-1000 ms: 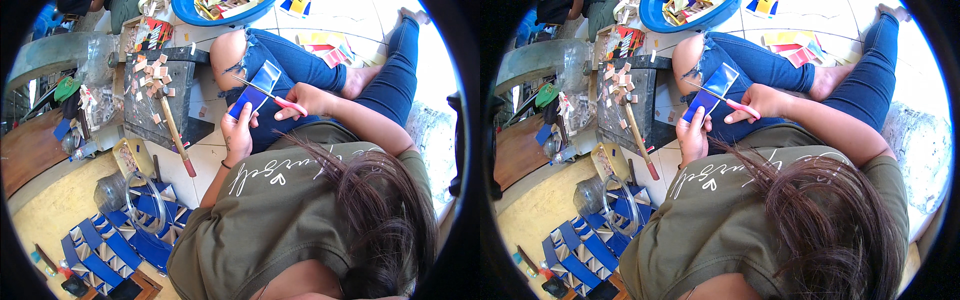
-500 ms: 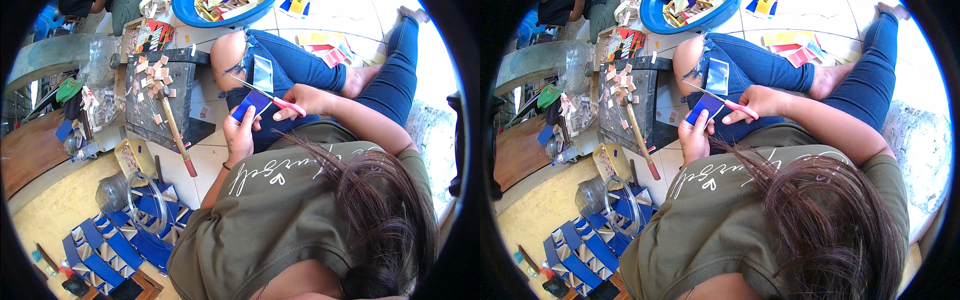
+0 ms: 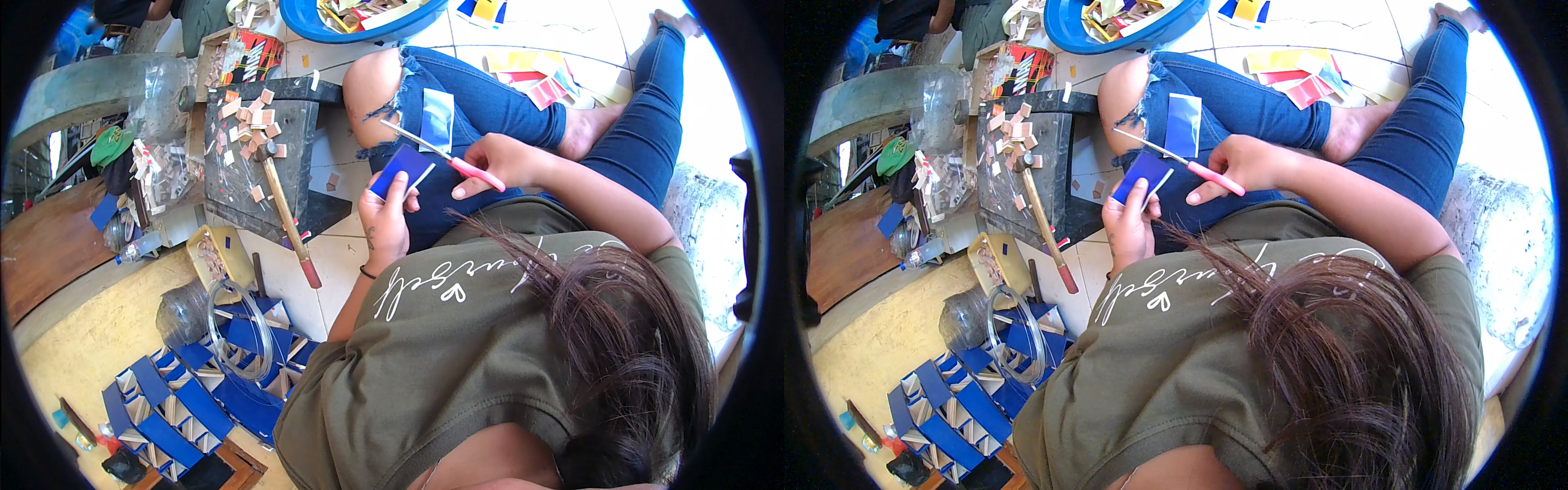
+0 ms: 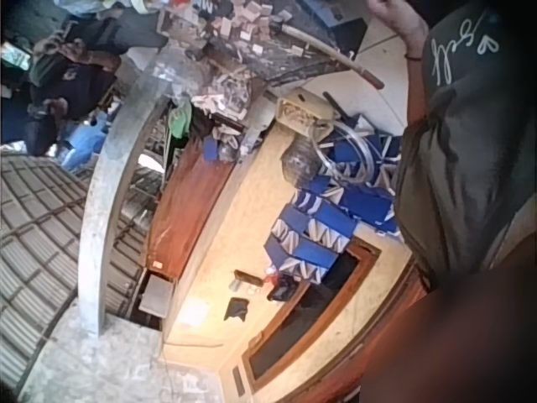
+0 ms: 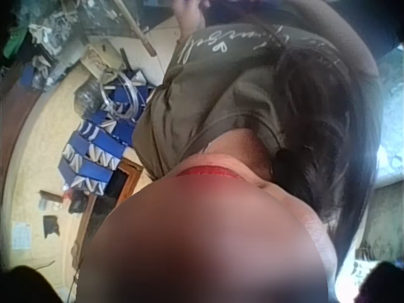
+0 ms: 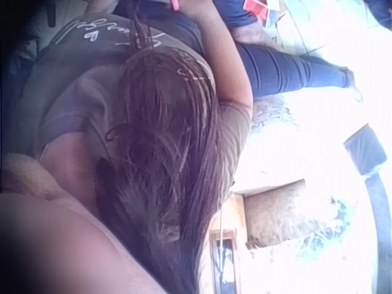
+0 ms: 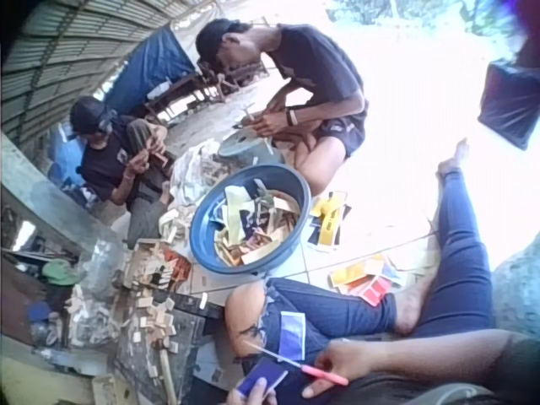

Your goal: The person sits on the floor and uses scissors to cut various colored paper strips into smaller pieces. They repeatedly pick up strips from a blue basin, cut them, and place the pieces back into the basin.

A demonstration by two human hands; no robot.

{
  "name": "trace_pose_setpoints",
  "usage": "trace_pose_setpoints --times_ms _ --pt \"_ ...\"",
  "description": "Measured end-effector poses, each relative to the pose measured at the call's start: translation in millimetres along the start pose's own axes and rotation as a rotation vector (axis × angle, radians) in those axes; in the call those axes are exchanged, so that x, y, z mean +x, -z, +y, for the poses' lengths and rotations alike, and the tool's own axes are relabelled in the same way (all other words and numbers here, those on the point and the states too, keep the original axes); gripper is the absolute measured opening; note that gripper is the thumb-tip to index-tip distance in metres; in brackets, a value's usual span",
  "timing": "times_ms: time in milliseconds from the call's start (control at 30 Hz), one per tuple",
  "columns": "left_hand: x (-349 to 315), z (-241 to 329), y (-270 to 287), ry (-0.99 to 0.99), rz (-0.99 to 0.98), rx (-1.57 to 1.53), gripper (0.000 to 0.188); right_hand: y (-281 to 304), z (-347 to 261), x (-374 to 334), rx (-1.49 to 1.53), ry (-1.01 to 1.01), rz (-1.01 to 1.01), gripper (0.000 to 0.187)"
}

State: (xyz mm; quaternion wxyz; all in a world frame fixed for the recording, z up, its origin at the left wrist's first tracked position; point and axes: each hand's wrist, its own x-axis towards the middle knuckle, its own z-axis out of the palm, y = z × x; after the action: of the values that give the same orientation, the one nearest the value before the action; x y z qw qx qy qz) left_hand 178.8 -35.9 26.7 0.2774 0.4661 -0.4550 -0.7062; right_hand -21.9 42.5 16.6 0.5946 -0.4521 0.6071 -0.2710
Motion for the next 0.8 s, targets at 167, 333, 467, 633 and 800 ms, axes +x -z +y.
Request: trace_pose_setpoints --times_ms 167,333,467,633,800 --pt "14.4 12.9 0.7 -0.186 -0.001 0.065 0.02 49.2 36.7 -21.6 -0.178 0.145 0.567 0.058" --pt "42.3 17.9 -24.5 -0.537 -0.105 0.757 0.019 113.9 98.0 -34.9 -0.9 -0.343 0.98 0.048" --pt "59.6 19.6 -43.3 -0.759 -0.179 1.215 0.016 122.3 132.3 -37.2 -0.92 -0.476 0.695 0.038" --pt "57.6 20.4 -53.7 -0.867 -0.181 1.449 0.04 129.9 149.4 -32.8 -0.83 -0.441 0.674 0.064" --pt "56.1 25.1 -60.4 -0.822 -0.137 1.632 0.046 124.5 140.9 -36.7 -0.91 -0.372 0.823 0.061"
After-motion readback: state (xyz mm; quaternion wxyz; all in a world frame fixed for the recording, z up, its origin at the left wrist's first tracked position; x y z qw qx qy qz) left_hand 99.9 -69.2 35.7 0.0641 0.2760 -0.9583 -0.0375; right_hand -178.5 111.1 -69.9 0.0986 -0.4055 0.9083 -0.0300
